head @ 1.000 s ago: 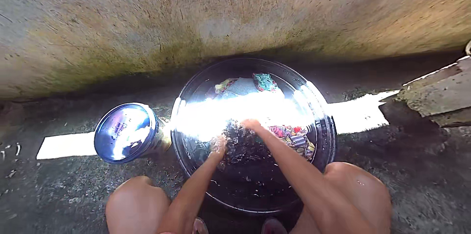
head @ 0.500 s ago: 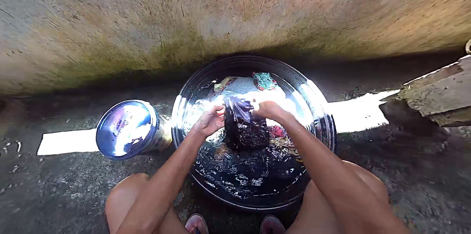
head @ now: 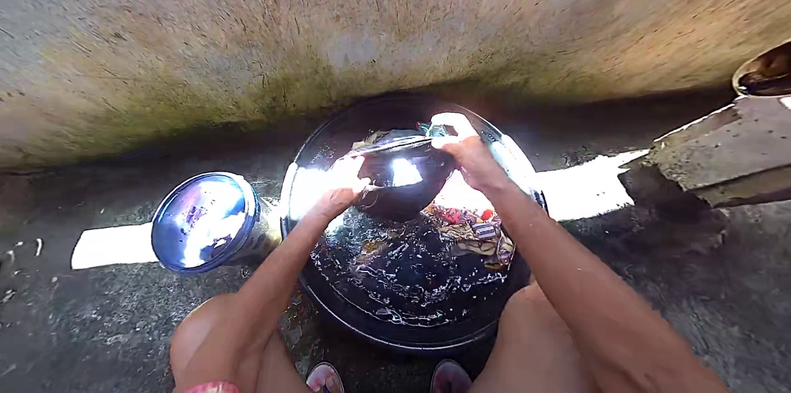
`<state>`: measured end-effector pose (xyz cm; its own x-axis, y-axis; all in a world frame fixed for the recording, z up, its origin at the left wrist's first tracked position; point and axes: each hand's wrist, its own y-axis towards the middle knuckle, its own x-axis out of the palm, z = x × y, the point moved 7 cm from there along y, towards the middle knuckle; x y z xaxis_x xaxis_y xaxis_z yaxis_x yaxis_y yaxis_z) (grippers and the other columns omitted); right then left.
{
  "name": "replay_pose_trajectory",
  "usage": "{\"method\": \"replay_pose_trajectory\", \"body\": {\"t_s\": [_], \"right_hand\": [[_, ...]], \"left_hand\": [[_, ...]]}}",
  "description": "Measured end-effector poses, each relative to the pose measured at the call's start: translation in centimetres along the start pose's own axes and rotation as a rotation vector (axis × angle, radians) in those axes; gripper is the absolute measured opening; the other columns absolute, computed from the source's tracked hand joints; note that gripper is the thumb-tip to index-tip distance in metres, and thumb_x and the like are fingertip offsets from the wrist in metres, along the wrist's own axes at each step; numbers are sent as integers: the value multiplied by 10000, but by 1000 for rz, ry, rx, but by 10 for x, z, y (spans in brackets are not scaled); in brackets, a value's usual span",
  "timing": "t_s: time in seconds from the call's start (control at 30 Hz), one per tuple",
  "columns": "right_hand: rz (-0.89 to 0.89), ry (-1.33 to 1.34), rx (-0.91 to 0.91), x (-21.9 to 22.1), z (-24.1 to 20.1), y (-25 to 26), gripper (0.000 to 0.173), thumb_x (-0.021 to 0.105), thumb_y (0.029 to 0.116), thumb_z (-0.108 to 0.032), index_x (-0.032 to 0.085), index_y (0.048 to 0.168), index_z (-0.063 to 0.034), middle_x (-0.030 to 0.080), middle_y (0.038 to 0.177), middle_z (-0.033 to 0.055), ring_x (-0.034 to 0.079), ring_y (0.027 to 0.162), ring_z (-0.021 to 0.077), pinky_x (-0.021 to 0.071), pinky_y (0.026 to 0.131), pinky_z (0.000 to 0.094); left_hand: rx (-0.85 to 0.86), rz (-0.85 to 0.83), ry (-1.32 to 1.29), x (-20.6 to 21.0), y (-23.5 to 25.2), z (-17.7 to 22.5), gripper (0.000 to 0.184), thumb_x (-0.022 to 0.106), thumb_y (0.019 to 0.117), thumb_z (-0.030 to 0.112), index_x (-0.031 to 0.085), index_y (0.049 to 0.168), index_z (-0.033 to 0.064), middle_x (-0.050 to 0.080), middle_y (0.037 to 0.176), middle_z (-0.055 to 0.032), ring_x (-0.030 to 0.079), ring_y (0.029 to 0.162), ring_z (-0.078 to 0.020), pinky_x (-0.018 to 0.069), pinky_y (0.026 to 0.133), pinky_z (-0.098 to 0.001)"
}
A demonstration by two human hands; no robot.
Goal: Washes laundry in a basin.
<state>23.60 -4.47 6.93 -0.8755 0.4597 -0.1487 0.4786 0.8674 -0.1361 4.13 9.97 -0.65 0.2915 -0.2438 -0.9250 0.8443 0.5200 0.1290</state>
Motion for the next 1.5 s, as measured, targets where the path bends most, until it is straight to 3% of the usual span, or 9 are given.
{"method": "replay_pose_trajectory", "body": {"t_s": [0.17, 0.3, 0.47, 0.7, 0.83, 1.0, 1.27, 1.4, 1.5], "right_hand": [[-101, -387, -204, -22, -6, 21, 225, 542, 948, 47, 750, 955, -38, 718, 1043, 98, 647, 1020, 185, 519, 924, 391], [47, -1026, -33, -31, 29, 33, 434, 734, 888, -34, 696, 1302, -158, 545, 1297, 364, 551, 1168, 566, 459, 885, 729], [-109, -1123, -41, -84, 81, 54, 780, 852, 847, -234, 487, 1536, -239, 500, 1442, 335, 501, 1281, 563, 418, 976, 753], [-383, -711, -150, -21, -9, 31, 291, 588, 993, -4, 712, 1253, -42, 668, 1326, 154, 590, 1276, 284, 415, 1109, 502], [-301, -327, -180, 9, -39, -3, 316, 545, 1056, -306, 685, 1252, -103, 675, 1235, 44, 627, 1114, 136, 511, 974, 392], [-382, -92, -281, 33, -39, -23, 83, 598, 950, 1, 671, 950, -38, 677, 837, 2, 621, 720, 44, 544, 669, 236], [42, 48, -233, -1, 3, -3, 121, 539, 1008, -32, 641, 979, -89, 641, 875, -40, 567, 722, 12, 498, 648, 207], [-103, -282, 54, -4, 22, -4, 285, 629, 968, -6, 578, 1231, 92, 657, 1029, 217, 655, 853, 252, 556, 819, 447], [-409, -286, 103, 10, 18, -21, 187, 472, 1003, 11, 606, 1106, 90, 670, 976, 148, 677, 836, 179, 583, 798, 364]], "left_hand": [[178, -163, 81, -23, -10, 11, 487, 509, 1053, 454, 743, 1085, 28, 727, 1024, -218, 690, 1062, -415, 518, 933, -598], [239, -176, 6, -66, -18, 31, 485, 555, 1034, 358, 678, 789, -43, 664, 718, -214, 697, 756, -410, 515, 694, -591], [277, -141, 11, -95, -34, -4, 453, 617, 990, 334, 640, 682, 2, 593, 593, -136, 634, 595, -322, 475, 583, -539], [14, -329, -547, -115, -4, 52, 332, 544, 1052, 194, 710, 867, -27, 661, 780, -69, 612, 764, -137, 508, 776, -393], [26, -436, -1033, -127, 12, 93, 334, 378, 1076, 172, 693, 1034, 67, 700, 876, 78, 652, 808, 16, 562, 774, -216], [0, -577, -1051, -118, 10, 99, 160, 522, 1004, 60, 645, 1104, 86, 692, 908, 63, 644, 781, 10, 540, 676, -179], [-158, -618, -1128, -41, -18, 65, 232, 474, 1017, 58, 637, 1173, 1, 685, 1061, 30, 640, 993, -9, 531, 947, -248], [-89, -504, -1339, -41, -13, 74, 315, 440, 993, 168, 591, 1267, 132, 711, 1045, 97, 665, 931, 6, 559, 829, -216], [-66, -437, -1388, -45, -7, 77, 345, 488, 987, 223, 544, 1324, 173, 691, 1077, 99, 653, 942, 0, 556, 837, -224]]}}
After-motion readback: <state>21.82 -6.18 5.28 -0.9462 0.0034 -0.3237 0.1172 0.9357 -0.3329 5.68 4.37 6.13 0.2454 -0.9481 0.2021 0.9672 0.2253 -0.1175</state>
